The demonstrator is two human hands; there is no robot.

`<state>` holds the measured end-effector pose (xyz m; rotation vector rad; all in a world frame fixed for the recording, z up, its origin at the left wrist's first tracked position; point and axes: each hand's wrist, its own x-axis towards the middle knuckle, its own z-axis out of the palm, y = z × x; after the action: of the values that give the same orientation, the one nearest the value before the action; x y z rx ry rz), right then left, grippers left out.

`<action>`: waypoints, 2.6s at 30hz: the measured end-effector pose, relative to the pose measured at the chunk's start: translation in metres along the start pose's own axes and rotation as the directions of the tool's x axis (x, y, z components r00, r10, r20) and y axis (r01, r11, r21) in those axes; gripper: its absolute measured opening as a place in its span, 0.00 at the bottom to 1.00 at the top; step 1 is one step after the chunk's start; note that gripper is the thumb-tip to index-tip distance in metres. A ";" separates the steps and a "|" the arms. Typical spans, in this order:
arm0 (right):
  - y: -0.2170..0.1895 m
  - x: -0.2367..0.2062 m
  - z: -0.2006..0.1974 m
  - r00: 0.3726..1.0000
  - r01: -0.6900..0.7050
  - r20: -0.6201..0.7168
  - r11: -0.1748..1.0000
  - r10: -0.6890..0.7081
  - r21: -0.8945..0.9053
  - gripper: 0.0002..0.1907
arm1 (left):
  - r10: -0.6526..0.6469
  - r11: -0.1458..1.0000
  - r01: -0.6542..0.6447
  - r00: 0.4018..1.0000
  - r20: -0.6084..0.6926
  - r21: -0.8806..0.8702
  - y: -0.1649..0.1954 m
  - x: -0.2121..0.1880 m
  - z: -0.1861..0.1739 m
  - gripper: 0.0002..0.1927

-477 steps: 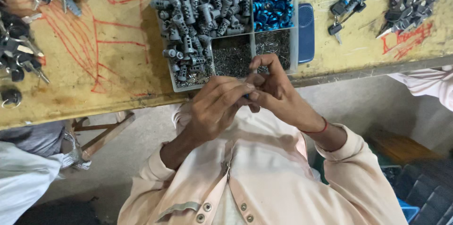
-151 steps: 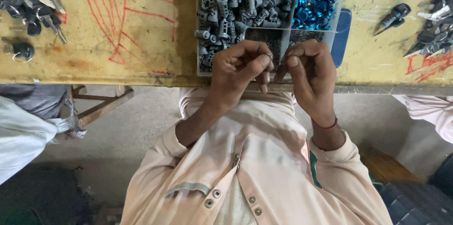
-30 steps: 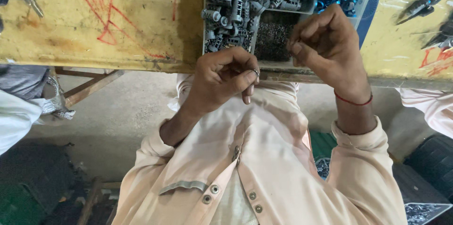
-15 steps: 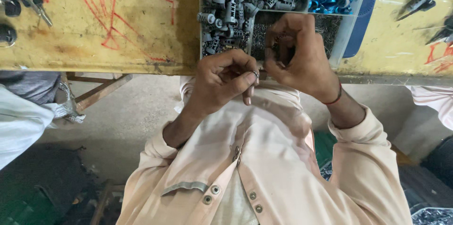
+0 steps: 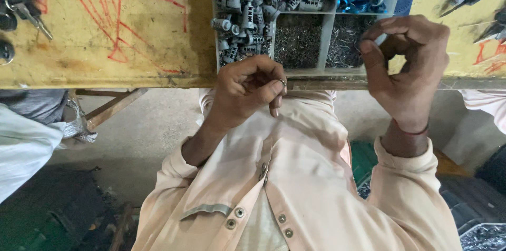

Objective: The person sits at a workbench and repeatedly assembles small hardware parts, picking tiny metal pieces from a compartment box and pressing them into gray plastic anchor bodies by hand, then setting the finished assemblies aside on the bench.

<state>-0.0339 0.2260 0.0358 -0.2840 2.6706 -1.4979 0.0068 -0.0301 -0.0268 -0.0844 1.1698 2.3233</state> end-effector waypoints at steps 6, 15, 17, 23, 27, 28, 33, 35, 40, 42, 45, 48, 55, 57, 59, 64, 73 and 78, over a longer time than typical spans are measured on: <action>0.000 -0.005 -0.016 0.997 0.036 0.075 0.948 -0.012 -0.316 0.10 | -0.021 1.000 0.021 0.999 0.039 -0.021 -0.002 0.010 0.004 0.06; -0.012 0.013 0.003 0.998 0.036 0.060 0.955 -0.019 -0.296 0.08 | 0.088 0.994 -0.093 0.991 0.100 0.051 -0.002 0.015 0.000 0.04; -0.015 0.027 0.007 0.994 0.110 0.063 0.928 -0.094 -0.357 0.10 | 0.149 0.976 -0.168 0.979 0.140 0.139 -0.001 0.017 -0.001 0.03; -0.006 0.050 0.028 0.960 0.259 0.036 0.833 -0.277 -0.489 0.09 | 0.168 0.957 -0.205 0.969 0.182 0.207 -0.002 0.017 -0.004 0.02; -0.003 0.067 0.034 0.940 0.312 0.020 0.836 -0.340 -0.451 0.10 | 0.178 0.959 -0.212 0.967 0.183 0.186 -0.005 0.018 -0.005 0.03; -0.004 0.074 0.036 0.933 0.329 0.020 0.830 -0.358 -0.450 0.11 | 0.172 0.964 -0.202 0.969 0.175 0.171 -0.006 0.018 -0.005 0.03; -0.016 0.063 0.025 0.968 0.248 0.031 0.925 -0.250 -0.287 0.13 | 0.093 0.990 -0.107 0.986 0.141 0.093 -0.006 0.018 -0.002 0.03; -0.017 0.037 0.015 0.994 0.072 0.092 0.989 -0.060 -0.128 0.13 | 0.101 0.995 -0.101 0.984 0.146 -0.008 -0.006 0.019 0.002 0.03; -0.002 -0.014 0.015 0.962 -0.077 0.268 0.991 0.044 0.113 0.24 | 0.030 0.987 -0.008 0.990 0.138 -0.162 -0.002 0.021 0.015 0.03; 0.000 -0.019 0.017 0.977 0.089 0.197 0.995 -0.080 -0.037 0.22 | -0.045 0.998 0.048 0.995 0.087 -0.039 0.003 0.020 0.018 0.04; -0.007 -0.017 0.018 0.976 0.153 0.170 0.984 -0.136 -0.096 0.18 | -0.101 0.989 0.108 0.992 -0.070 0.101 0.008 0.013 0.024 0.06; -0.014 -0.012 0.018 0.959 0.229 0.201 0.966 -0.202 -0.121 0.17 | -0.092 0.981 0.112 0.988 -0.122 0.161 0.011 0.012 0.025 0.06; -0.005 -0.014 0.009 0.891 0.425 0.253 0.890 -0.378 -0.167 0.22 | -0.094 0.983 0.110 0.990 -0.109 0.150 0.012 0.010 0.025 0.06; -0.010 -0.012 0.006 0.890 0.431 0.249 0.884 -0.383 -0.182 0.22 | -0.075 0.987 0.089 0.992 -0.105 0.135 0.013 0.011 0.027 0.06; -0.023 -0.009 0.009 0.904 0.407 0.243 0.881 -0.352 -0.240 0.22 | 0.211 0.848 -0.129 0.972 -0.104 0.515 0.012 0.010 0.034 0.05; -0.062 0.000 0.021 0.986 0.166 0.074 0.901 -0.149 -0.400 0.17 | 0.423 0.766 -0.357 0.906 -0.002 0.535 0.002 0.006 0.048 0.12; 0.028 0.054 -0.017 0.963 0.176 -0.085 0.833 -0.257 -0.525 0.03 | 0.350 0.811 -0.340 0.934 0.071 0.476 -0.004 0.004 0.028 0.09; 0.055 0.050 -0.017 0.980 0.060 -0.155 0.933 -0.122 -0.355 0.04 | 0.312 0.857 -0.337 0.941 0.128 0.390 -0.006 0.008 0.027 0.09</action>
<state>-0.0921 0.2589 -0.0001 -0.3111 3.1013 -1.1039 0.0079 -0.0037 -0.0168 0.3607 1.7219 2.2782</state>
